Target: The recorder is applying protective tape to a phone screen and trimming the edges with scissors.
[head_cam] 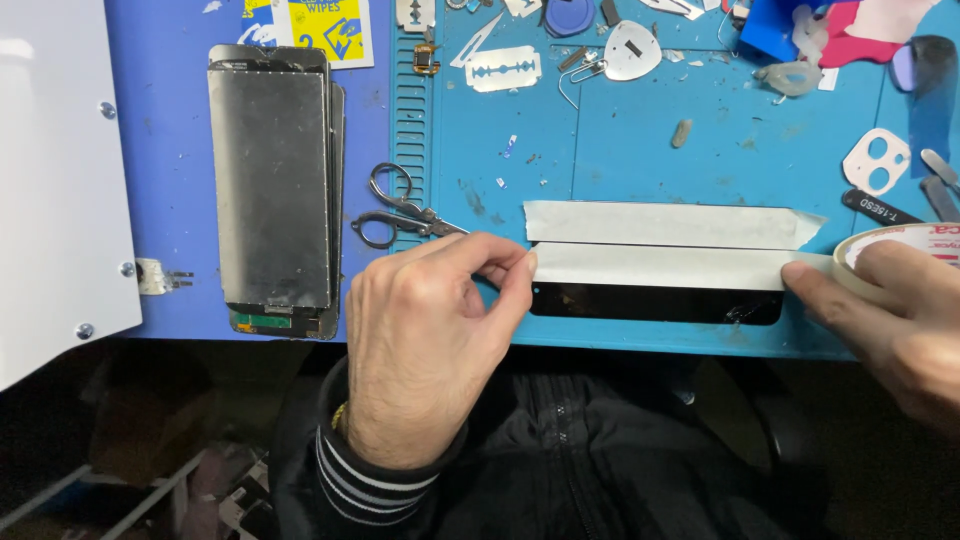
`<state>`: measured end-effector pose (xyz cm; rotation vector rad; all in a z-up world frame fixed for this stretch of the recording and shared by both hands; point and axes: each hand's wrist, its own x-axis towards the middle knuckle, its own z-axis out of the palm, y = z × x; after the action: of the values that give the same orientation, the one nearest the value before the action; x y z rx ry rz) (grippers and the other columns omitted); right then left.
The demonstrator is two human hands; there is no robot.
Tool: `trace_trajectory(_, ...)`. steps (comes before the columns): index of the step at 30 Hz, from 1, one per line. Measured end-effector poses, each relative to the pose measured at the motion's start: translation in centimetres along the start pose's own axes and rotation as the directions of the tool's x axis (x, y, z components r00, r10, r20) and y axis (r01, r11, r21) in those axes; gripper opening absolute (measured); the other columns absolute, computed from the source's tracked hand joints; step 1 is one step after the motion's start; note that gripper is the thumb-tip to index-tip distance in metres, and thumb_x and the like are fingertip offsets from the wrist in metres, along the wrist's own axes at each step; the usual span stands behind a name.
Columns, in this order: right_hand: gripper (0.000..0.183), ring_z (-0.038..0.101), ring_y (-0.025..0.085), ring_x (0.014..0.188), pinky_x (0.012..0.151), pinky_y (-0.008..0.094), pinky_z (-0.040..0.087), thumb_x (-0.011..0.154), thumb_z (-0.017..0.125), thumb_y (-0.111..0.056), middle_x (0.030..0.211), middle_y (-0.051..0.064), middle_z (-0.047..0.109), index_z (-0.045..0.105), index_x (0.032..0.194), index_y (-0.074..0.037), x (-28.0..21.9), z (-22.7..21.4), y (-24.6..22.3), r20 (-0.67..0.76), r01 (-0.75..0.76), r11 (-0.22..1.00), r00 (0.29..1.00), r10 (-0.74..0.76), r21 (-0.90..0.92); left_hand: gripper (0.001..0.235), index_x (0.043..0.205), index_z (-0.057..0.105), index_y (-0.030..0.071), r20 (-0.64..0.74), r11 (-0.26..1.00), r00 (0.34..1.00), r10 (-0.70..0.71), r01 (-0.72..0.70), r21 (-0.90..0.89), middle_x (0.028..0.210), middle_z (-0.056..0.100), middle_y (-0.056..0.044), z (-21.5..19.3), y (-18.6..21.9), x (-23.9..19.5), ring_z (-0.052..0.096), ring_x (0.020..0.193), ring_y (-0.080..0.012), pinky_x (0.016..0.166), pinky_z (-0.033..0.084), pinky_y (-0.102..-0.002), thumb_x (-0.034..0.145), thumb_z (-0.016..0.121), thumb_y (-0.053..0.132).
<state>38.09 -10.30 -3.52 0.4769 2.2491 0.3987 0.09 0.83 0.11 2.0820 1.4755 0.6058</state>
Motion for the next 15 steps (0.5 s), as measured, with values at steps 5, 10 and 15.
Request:
trace_trajectory(5, 0.077, 0.057, 0.033, 0.112, 0.101, 0.036, 0.05, 0.096, 0.031, -0.018, 0.122, 0.018, 0.056, 0.025, 0.165, 0.015, 0.1, -0.7, -0.7, 0.111, -0.156, 0.987, 0.982, 0.151, 0.042, 0.015, 0.075, 0.07, 0.019, -0.001, 1.0, 1.0, 0.008, -0.008, 0.004, 0.058, 0.06, 0.007, 0.0, 0.0, 0.0, 0.051, 0.046, -0.0178, 0.052, 0.04, -0.038, 0.089, 0.076, 0.019)
trace_trajectory(10, 0.08, 0.061, 0.043, 0.093, 0.093, 0.046, 0.055, 0.095, 0.034, -0.01, 0.13, 0.03, 0.06, 0.031, 0.156, 0.041, 0.3, -1.1, 0.6, 0.085, 0.105, 0.994, 0.991, -0.102, -0.028, 0.014, 0.076, 0.072, 0.019, 0.006, 1.0, 1.0, 0.014, -0.014, 0.008, 0.059, 0.06, 0.006, -0.1, 0.0, 0.0, 0.052, 0.047, -0.0189, 0.052, 0.04, -0.039, 0.089, 0.076, 0.02)
trace_trajectory(15, 0.079, 0.058, 0.041, 0.114, 0.105, 0.045, 0.048, 0.095, 0.03, -0.021, 0.124, 0.026, 0.059, 0.027, 0.162, 0.021, 0.3, -0.6, -0.3, 0.106, -0.066, 0.998, 0.992, 0.066, -0.004, 0.015, 0.075, 0.07, 0.018, 0.002, 1.0, 1.0, 0.012, -0.012, 0.01, 0.059, 0.06, 0.007, 0.0, 0.0, -0.1, 0.051, 0.046, -0.0174, 0.051, 0.04, -0.038, 0.089, 0.077, 0.02)
